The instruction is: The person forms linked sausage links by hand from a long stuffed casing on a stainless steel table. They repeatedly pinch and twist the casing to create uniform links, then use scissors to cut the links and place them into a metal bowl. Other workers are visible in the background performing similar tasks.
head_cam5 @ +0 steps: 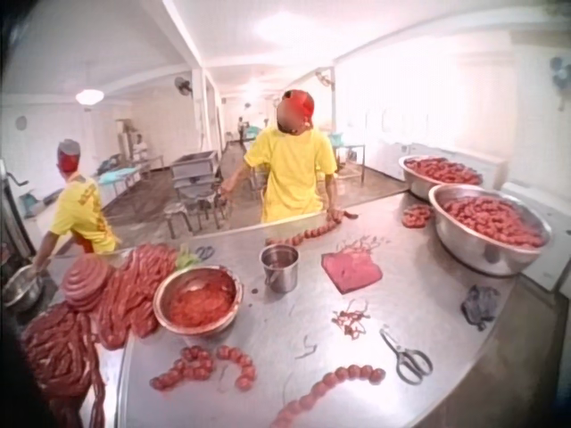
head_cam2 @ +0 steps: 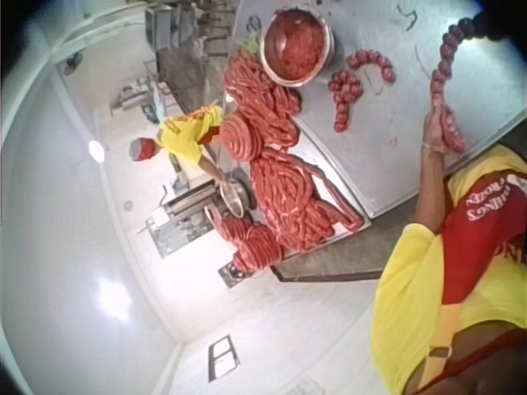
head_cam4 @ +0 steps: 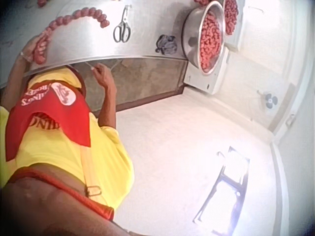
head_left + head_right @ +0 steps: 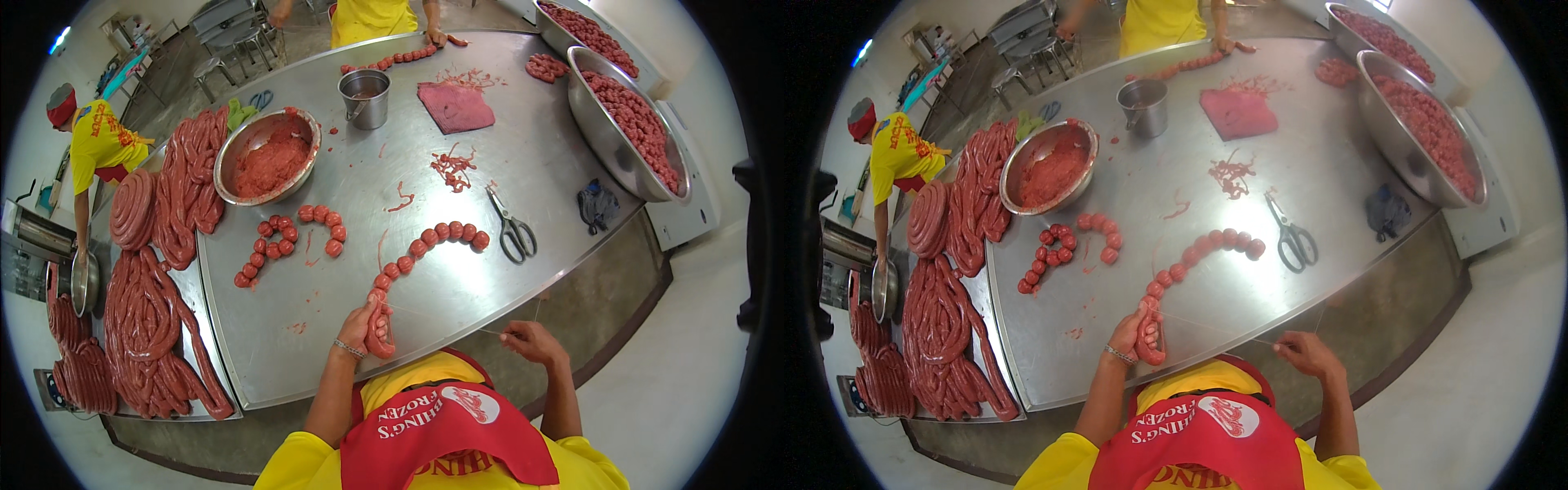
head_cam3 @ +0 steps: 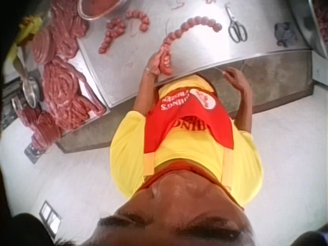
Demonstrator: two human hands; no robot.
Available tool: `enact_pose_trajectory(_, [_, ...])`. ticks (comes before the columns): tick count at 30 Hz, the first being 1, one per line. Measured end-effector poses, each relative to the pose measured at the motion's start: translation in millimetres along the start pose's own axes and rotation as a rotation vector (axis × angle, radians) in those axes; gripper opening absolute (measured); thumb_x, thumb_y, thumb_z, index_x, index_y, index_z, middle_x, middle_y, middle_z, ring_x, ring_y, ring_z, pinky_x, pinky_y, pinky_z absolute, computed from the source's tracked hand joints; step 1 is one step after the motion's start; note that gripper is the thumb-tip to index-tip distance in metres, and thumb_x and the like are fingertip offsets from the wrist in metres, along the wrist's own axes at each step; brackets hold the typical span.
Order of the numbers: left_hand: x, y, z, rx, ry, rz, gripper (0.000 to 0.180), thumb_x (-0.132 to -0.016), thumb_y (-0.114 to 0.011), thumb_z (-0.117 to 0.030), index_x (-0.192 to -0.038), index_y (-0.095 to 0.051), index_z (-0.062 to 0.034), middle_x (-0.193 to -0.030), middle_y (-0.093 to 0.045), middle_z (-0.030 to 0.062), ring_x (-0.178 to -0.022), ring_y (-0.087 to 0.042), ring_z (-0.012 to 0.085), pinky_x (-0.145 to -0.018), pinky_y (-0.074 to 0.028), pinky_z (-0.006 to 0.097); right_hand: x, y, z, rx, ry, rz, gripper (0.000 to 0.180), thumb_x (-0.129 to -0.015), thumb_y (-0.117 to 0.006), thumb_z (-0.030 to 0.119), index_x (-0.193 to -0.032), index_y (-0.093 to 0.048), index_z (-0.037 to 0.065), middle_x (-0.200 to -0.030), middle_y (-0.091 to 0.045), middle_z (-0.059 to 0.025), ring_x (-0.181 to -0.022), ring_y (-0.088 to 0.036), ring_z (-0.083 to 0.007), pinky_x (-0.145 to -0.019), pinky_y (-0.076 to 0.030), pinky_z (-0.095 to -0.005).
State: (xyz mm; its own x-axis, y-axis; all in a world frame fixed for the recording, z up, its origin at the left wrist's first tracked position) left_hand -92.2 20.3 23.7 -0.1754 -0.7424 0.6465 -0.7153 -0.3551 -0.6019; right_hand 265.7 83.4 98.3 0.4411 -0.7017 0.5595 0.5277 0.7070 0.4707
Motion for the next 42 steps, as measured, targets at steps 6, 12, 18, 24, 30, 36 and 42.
enact_pose_trajectory(6, [-10,5,5,0.054,-0.011,0.003,0.033,-0.100,-0.051,-0.033,-0.095,-0.056,-0.0009,-0.068,-0.051,0.0018,-0.057,-0.050,0.0137,-0.057,-0.045,0.028,7,15,14,-0.301,0.032,0.003,0.030,-0.094,-0.060,0.031,-0.088,-0.065,0.002,-0.074,-0.063,-0.0048,-0.069,-0.057,-0.0132,-0.064,-0.048,-0.0302])
enact_pose_trajectory(12, [-14,10,13,0.176,-0.008,0.046,0.029,-0.099,-0.052,-0.029,-0.098,-0.055,-0.0007,-0.074,-0.053,0.0034,-0.065,-0.053,0.0161,-0.066,-0.048,0.034,0,2,-23,-0.062,-0.043,0.073,0.030,-0.095,-0.058,0.030,-0.089,-0.065,0.002,-0.074,-0.064,-0.0058,-0.069,-0.059,-0.0154,-0.064,-0.048,-0.0323])
enact_pose_trajectory(18, [-12,9,15,0.271,0.033,0.179,0.020,-0.093,-0.053,-0.024,-0.096,-0.052,-0.0044,-0.072,-0.049,0.0006,-0.067,-0.050,0.0140,-0.070,-0.048,0.034,8,1,-6,0.117,0.039,0.048,0.029,-0.094,-0.059,0.030,-0.091,-0.066,0.002,-0.073,-0.064,-0.0086,-0.067,-0.060,-0.0202,-0.063,-0.048,-0.0353])
enact_pose_trajectory(24, [-23,42,20,0.459,0.107,0.347,0.022,-0.084,-0.045,-0.027,-0.092,-0.050,-0.0075,-0.072,-0.047,-0.0001,-0.060,-0.046,0.0137,-0.065,-0.046,0.034,31,27,26,-0.277,-0.011,0.126,0.029,-0.090,-0.065,0.030,-0.089,-0.068,0.001,-0.074,-0.065,-0.0076,-0.066,-0.057,-0.0164,-0.059,-0.046,-0.0337])
enact_pose_trajectory(30, [13,17,6,0.536,-0.011,0.268,0.043,-0.086,-0.048,-0.031,-0.116,-0.051,-0.0010,-0.099,-0.057,0.0067,-0.073,-0.057,0.0157,-0.075,-0.052,0.038,24,-26,-120,-0.321,-0.370,-0.170,0.026,-0.091,-0.065,0.031,-0.080,-0.071,0.008,-0.070,-0.060,0.0012,-0.064,-0.052,-0.0120,-0.055,-0.042,-0.0314])
enact_pose_trajectory(36, [24,36,14,0.165,-0.202,0.210,0.045,-0.095,-0.058,-0.024,-0.129,-0.047,0.0030,-0.114,-0.058,0.0106,-0.088,-0.061,0.0178,-0.080,-0.054,0.036,-20,17,-71,-0.199,-0.084,-0.390,0.027,-0.088,-0.064,0.017,-0.112,-0.065,0.005,-0.088,-0.059,-0.0044,-0.069,-0.054,-0.0135,-0.060,-0.046,-0.0276])
enact_pose_trajectory(42, [14,34,24,0.107,-0.152,0.047,0.035,-0.097,-0.059,-0.032,-0.110,-0.053,-0.0006,-0.084,-0.056,0.0034,-0.067,-0.055,0.0133,-0.063,-0.049,0.028,-138,39,11,0.671,0.025,-0.245,0.053,-0.075,-0.072,0.019,-0.122,-0.050,0.009,-0.117,-0.050,-0.0294,-0.104,-0.058,-0.0454,-0.086,-0.051,-0.0489])
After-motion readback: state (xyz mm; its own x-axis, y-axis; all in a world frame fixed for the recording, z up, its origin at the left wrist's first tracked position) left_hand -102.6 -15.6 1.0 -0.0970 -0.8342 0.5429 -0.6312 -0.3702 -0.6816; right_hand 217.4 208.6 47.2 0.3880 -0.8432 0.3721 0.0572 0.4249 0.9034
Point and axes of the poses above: each hand's wrist, its own x-axis away from the middle knuckle, its own y-axis out of the back of the hand, z = x × y, the point moved 2 cm from there along -x, towards the middle knuckle
